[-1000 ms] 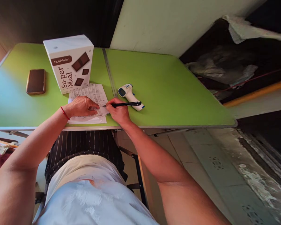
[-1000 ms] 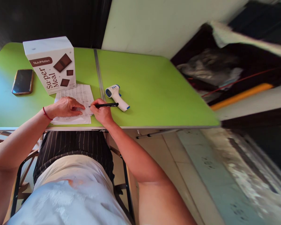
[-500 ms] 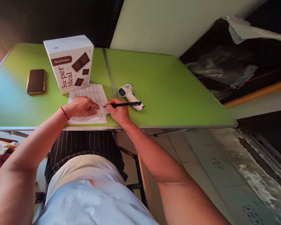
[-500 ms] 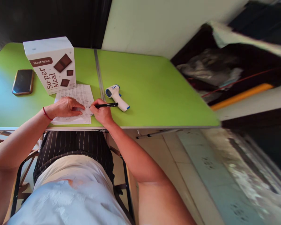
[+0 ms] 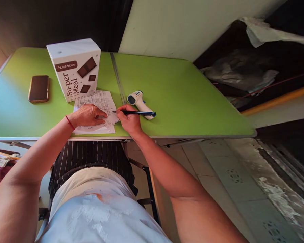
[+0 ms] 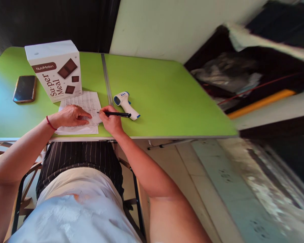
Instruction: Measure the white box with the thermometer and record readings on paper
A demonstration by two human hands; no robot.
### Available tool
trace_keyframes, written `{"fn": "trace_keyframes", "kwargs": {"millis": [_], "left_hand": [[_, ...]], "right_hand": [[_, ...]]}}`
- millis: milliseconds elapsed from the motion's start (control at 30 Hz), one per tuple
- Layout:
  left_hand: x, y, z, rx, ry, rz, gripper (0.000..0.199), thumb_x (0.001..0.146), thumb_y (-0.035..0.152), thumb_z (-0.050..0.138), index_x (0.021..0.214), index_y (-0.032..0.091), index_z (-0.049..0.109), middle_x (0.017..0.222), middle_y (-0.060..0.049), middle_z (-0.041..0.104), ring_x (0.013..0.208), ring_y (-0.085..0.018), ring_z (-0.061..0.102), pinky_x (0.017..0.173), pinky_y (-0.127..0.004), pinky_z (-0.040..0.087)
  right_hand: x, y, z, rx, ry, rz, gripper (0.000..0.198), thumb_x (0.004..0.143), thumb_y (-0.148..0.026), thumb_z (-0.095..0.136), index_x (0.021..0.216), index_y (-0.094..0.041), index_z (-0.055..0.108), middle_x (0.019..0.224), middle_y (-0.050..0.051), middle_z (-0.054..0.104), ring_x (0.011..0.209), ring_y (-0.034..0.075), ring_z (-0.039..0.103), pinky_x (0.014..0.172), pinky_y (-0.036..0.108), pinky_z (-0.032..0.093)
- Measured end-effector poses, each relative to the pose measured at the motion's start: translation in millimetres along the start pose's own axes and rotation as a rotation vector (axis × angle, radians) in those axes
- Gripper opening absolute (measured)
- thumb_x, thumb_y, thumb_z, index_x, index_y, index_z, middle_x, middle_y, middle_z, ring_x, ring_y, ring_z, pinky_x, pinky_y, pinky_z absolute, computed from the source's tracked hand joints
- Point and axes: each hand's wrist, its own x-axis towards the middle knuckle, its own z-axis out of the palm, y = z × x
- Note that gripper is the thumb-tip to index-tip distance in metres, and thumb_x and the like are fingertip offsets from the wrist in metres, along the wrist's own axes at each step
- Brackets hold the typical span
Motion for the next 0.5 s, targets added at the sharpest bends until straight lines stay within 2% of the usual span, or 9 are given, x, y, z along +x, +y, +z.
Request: {"fn": "trace_keyframes", "kwargs": {"millis": [200, 267, 300, 367, 433, 500], "left_hand": [[0, -1, 2, -0.070, 0.019, 0.027, 0.030, 0.087, 0.036, 0.066, 0.107, 0.024, 0.083, 0.085, -0.004, 0.080, 0.072, -0.018, 0.070, 0.065, -0.027, 0.045], [0, -2, 1, -0.088, 0.093, 0.041, 0.024, 0.088, 0.035, 0.065, 0.098, 0.022, 0.083, 0.080, -0.004, 0.078, 0.071, -0.018, 0.069, 0.066, -0.029, 0.046], [0, -3, 0, -0.091, 0.189, 0.033, 0.022, 0.089, 0.035, 0.064, 0.093, 0.021, 0.081, 0.078, -0.004, 0.075, 0.073, -0.019, 0.068, 0.069, -0.030, 0.048], [-3, -8, -5, -0.090, 0.503, -0.039, 0.024, 0.095, 0.040, 0.062, 0.091, 0.020, 0.076, 0.080, -0.005, 0.071, 0.085, -0.024, 0.069, 0.083, -0.038, 0.053], [-7, -19, -12, -0.113, 0.831, -0.154, 0.029, 0.098, 0.048, 0.063, 0.105, 0.021, 0.071, 0.101, -0.008, 0.071, 0.117, -0.031, 0.065, 0.105, -0.050, 0.048], [-11, -35, -18, -0.174, 1.016, -0.252, 0.044, 0.099, 0.056, 0.065, 0.127, 0.023, 0.061, 0.132, -0.010, 0.063, 0.150, -0.037, 0.039, 0.121, -0.058, 0.034]], "right_hand": [[-3, -2, -2, -0.074, 0.029, -0.030, 0.040, 0.091, -0.065, 0.050, 0.098, -0.027, 0.063, 0.083, 0.003, 0.072, 0.077, 0.020, 0.065, 0.074, 0.035, 0.052], [-4, -1, -1, -0.078, 0.018, -0.016, 0.046, 0.092, -0.069, 0.047, 0.099, -0.027, 0.064, 0.079, 0.003, 0.071, 0.074, 0.020, 0.065, 0.073, 0.036, 0.052], [-4, 0, -1, -0.081, 0.011, -0.004, 0.046, 0.093, -0.068, 0.046, 0.099, -0.026, 0.064, 0.075, 0.002, 0.070, 0.071, 0.020, 0.064, 0.073, 0.036, 0.052], [-5, 4, 1, -0.107, 0.008, 0.030, 0.043, 0.094, -0.064, 0.047, 0.098, -0.025, 0.065, 0.069, 0.001, 0.067, 0.068, 0.020, 0.063, 0.072, 0.036, 0.052], [-5, 8, 3, -0.167, 0.034, 0.059, 0.036, 0.094, -0.055, 0.049, 0.101, -0.025, 0.065, 0.071, 0.001, 0.066, 0.070, 0.021, 0.064, 0.073, 0.037, 0.052], [-5, 12, 4, -0.248, 0.061, 0.053, 0.032, 0.095, -0.045, 0.049, 0.112, -0.023, 0.065, 0.080, 0.004, 0.069, 0.079, 0.023, 0.066, 0.078, 0.038, 0.053]]}}
